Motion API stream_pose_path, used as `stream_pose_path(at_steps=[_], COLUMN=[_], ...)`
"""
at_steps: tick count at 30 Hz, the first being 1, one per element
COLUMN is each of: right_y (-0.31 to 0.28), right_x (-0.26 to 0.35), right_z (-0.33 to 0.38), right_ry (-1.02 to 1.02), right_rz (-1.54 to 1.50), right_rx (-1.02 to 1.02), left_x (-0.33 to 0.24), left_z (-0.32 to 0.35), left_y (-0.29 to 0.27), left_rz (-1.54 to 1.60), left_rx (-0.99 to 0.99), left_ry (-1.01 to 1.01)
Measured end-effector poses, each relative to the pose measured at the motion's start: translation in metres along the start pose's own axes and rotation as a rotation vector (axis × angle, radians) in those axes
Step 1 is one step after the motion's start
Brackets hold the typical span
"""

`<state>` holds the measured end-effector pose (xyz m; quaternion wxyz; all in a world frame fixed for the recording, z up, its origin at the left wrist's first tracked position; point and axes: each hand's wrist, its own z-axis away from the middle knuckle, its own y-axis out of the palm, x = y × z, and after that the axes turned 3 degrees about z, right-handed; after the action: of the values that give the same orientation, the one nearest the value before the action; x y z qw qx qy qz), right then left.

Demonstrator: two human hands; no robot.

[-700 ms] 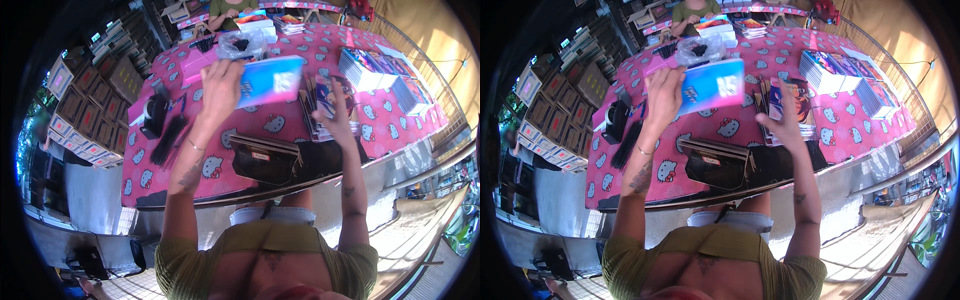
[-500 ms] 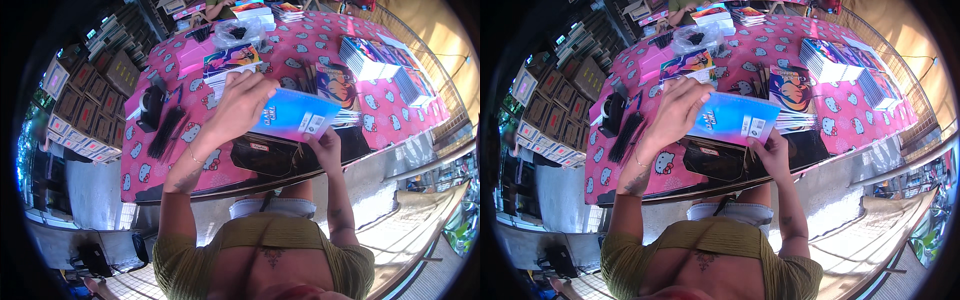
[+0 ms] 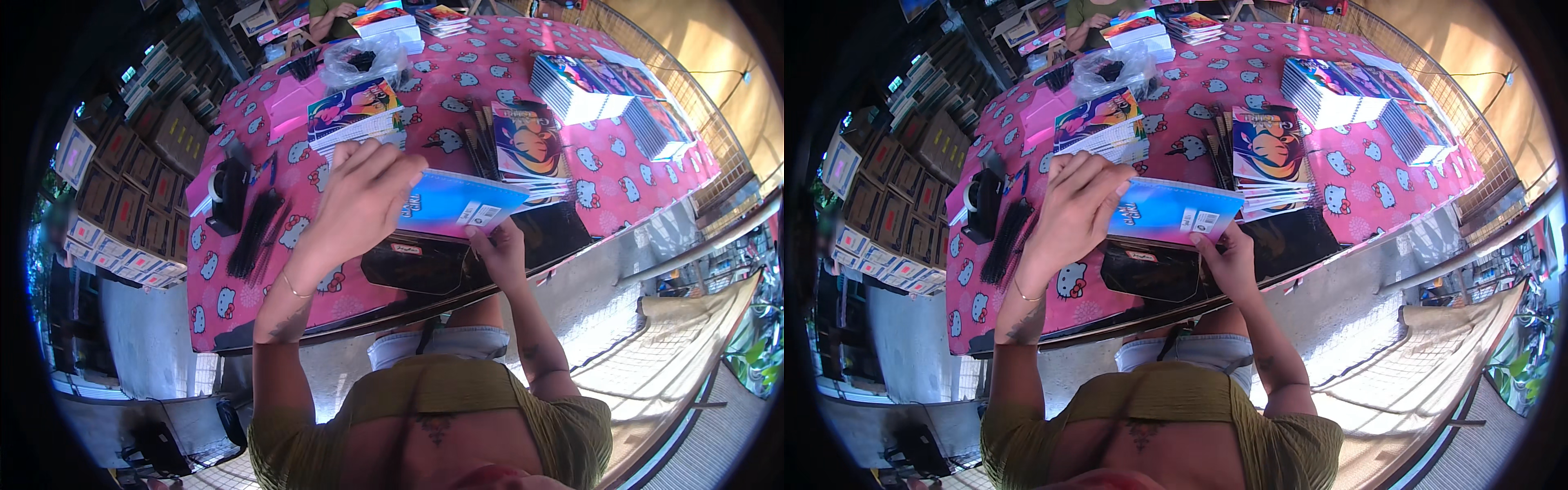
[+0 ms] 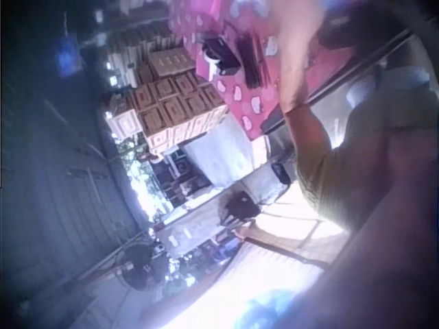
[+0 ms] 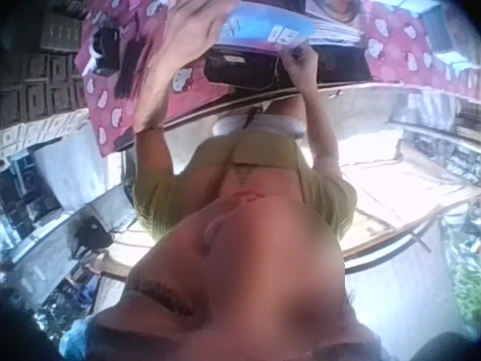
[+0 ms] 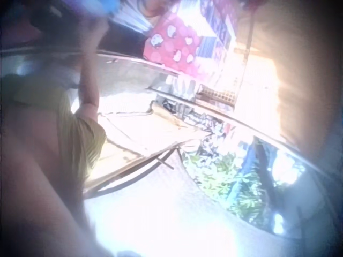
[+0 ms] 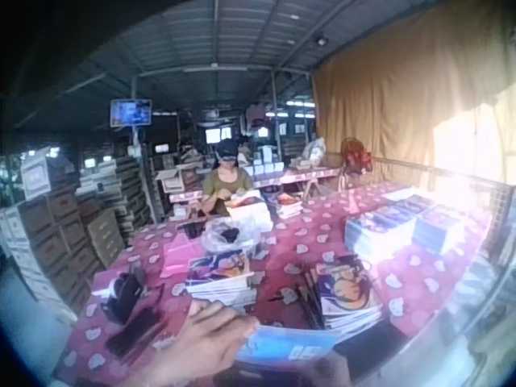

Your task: The person places blue spiral binding strips onto stacks of printed notebook pages, aligns them by hand, and then stacks the assembled notebook blocks onto a larger pile on a table.

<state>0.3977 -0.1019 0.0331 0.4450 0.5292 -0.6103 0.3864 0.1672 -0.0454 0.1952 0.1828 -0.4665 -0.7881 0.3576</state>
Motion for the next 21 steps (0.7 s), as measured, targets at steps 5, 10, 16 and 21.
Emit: stream_pose_path(at_steps=[5, 10, 16, 21], right_y=[-0.001, 0.004, -0.003, -0.006], right_x=[0.003, 0.004, 0.003, -0.004], right_z=[0.010, 0.009, 0.002, 0.008], right_ry=[0.034, 0.008, -0.052, 0.005], right_rz=[0.001, -0.013, 0.153, 0.178], right_rx=[-0.030, -0.032, -0.124, 0.000], left_x=[-0.008, -0.009, -0.001, 0.000], left_z=[-0.015, -0.014, -0.007, 0.002], left_y=[-0.004, -0.008, 0.005, 0.013], left_rz=[-0.009, -0.023, 0.015, 0.015], left_rx=[0.029, 0.036, 0.011, 0.022], left_ry=[0.028, 0.024, 0.007, 0.021])
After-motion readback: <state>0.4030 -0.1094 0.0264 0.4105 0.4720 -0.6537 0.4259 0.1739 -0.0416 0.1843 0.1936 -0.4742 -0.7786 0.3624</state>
